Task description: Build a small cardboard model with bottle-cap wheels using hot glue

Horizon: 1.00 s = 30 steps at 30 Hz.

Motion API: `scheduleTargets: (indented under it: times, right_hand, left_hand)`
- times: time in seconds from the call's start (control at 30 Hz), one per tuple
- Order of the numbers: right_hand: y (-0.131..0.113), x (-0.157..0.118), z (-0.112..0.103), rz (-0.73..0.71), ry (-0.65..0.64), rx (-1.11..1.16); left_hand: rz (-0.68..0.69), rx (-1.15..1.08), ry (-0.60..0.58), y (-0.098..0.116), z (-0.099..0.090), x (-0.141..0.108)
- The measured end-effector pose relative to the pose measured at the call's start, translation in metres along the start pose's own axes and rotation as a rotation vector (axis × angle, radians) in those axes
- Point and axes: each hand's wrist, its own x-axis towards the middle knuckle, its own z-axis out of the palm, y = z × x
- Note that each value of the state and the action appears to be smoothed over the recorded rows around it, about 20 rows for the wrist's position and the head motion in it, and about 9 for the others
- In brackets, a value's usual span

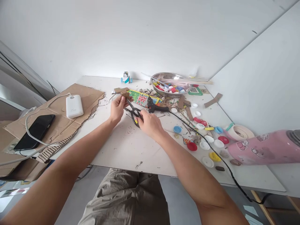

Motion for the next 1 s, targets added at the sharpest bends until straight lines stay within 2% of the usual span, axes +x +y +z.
scheduleTargets:
  times: [0.13, 0.23, 0.33, 0.43, 0.6, 0.67, 0.73, 0.8, 0.87, 0.93, 1.0]
  right_hand:
    - [-0.008, -0.005, -0.006, 0.052, -0.04, -0.109]
    - [-0.013, -0.01, -0.007, 0.048, 0.009, -0.212]
    - [-0.012, -0.012, -0.003, 0.033, 0.057, -0.196]
    - [-0.006, -0.007, 0.003, 0.046, 0.043, 0.057]
    - [0.005, 0.002, 0.007, -0.015, -0.168, 0.86]
    - [0.006, 0.002, 0.006, -0.01, -0.196, 0.93]
    - [0.004, 0.0, 0.003, 0.012, -0.109, 0.689]
    - [-0.001, -0.005, 0.0, 0.045, 0.03, 0.283]
    - [-0.007, -0.01, -0.003, 0.054, 0.111, -0.043]
    - [-0.012, -0.014, -0.004, 0.037, 0.119, -0.185]
    - [-0.014, -0.015, -0.004, 0.029, 0.116, -0.194]
  left_hand:
    - [0.088, 0.144, -0.016, 0.006, -0.007, -0.002]
    - [0.152, 0.286, -0.027, 0.012, -0.01, -0.004]
    - [0.196, 0.329, -0.044, 0.016, -0.01, -0.006]
    - [0.223, 0.299, -0.018, 0.019, -0.008, -0.007]
    - [0.278, 0.29, -0.022, 0.02, -0.01, -0.006]
    - [0.281, 0.311, -0.028, 0.018, -0.011, -0.005]
    - [0.264, 0.332, -0.018, 0.016, -0.012, -0.004]
    - [0.238, 0.347, -0.01, 0.014, -0.012, -0.004]
    - [0.219, 0.353, -0.011, 0.013, -0.012, -0.004]
    - [0.215, 0.354, -0.02, 0.013, -0.012, -0.004]
    - [0.226, 0.355, -0.026, 0.014, -0.012, -0.005]
